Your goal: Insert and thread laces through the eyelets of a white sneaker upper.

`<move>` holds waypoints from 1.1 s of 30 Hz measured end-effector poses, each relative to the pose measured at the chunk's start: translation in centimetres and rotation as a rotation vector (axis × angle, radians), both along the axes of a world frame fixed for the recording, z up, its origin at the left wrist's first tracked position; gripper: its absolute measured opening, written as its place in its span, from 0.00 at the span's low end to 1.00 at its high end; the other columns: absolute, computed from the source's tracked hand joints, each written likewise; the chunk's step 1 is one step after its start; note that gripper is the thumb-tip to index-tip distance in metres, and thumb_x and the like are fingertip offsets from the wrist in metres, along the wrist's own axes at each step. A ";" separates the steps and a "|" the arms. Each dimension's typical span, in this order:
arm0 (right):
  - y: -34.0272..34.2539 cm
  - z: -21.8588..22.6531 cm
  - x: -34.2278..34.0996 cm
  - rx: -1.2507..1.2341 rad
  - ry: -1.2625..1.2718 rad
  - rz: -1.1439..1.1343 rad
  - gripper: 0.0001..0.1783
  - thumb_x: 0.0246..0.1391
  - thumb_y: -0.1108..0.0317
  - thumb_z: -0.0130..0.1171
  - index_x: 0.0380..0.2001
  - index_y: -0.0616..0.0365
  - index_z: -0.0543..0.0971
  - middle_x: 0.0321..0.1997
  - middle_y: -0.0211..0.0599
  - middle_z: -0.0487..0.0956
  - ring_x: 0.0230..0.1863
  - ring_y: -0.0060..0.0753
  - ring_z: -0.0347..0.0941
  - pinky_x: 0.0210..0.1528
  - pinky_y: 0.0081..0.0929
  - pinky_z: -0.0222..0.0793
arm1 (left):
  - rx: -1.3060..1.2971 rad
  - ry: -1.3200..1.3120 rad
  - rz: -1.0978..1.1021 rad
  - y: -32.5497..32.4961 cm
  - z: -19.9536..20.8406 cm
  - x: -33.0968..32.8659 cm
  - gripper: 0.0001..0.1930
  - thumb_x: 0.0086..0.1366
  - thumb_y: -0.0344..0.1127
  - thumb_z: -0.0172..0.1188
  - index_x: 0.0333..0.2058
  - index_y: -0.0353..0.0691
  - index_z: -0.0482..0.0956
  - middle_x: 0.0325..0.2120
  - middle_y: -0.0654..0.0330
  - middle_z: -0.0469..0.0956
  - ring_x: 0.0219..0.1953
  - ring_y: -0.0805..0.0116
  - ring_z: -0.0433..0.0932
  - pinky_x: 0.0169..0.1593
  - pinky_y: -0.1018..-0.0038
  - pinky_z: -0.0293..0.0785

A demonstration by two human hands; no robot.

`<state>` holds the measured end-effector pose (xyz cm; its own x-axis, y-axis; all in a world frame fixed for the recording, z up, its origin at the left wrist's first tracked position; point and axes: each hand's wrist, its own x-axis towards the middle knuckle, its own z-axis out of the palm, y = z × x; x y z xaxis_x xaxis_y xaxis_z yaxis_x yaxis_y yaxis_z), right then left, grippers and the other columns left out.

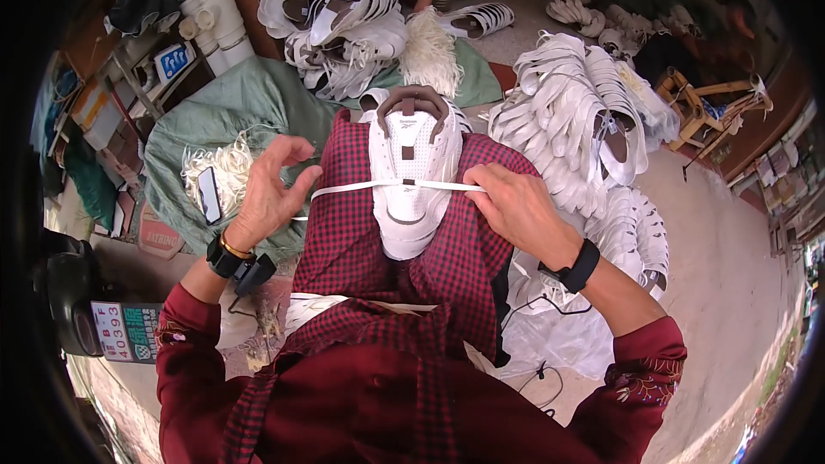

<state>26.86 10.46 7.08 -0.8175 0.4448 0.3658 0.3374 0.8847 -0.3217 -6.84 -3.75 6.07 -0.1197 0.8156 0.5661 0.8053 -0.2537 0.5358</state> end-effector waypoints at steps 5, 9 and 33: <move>-0.3 -1.4 0.7 0.088 0.063 0.000 0.06 0.64 0.67 0.57 0.40 0.57 0.76 0.31 0.41 0.77 0.30 0.51 0.77 0.29 0.43 0.70 | -0.042 0.108 -0.273 2.8 -2.1 6.1 0.17 0.59 0.26 0.66 0.45 0.37 0.72 0.37 0.53 0.72 0.36 0.55 0.79 0.37 0.65 0.77; 0.2 -2.0 3.2 0.086 0.087 -0.004 0.06 0.63 0.68 0.57 0.41 0.57 0.77 0.31 0.43 0.78 0.30 0.53 0.77 0.30 0.44 0.71 | 0.106 0.566 -0.248 1.5 -2.8 0.9 0.13 0.62 0.27 0.64 0.46 0.40 0.75 0.29 0.56 0.72 0.28 0.55 0.78 0.31 0.63 0.75; -3.6 -13.5 40.7 0.133 -0.030 -1.080 0.11 0.66 0.67 0.50 0.34 0.64 0.76 0.26 0.60 0.76 0.28 0.64 0.73 0.29 0.47 0.68 | -0.153 0.476 0.928 -32.0 -2.8 -30.0 0.14 0.76 0.34 0.48 0.52 0.32 0.76 0.44 0.42 0.81 0.47 0.42 0.79 0.51 0.60 0.74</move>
<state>67.56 6.90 -6.44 -0.0281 0.8925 0.4503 0.9641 0.1432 -0.2237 -36.79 -35.75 3.26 -0.5261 0.5850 0.6172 0.7849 0.6134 0.0876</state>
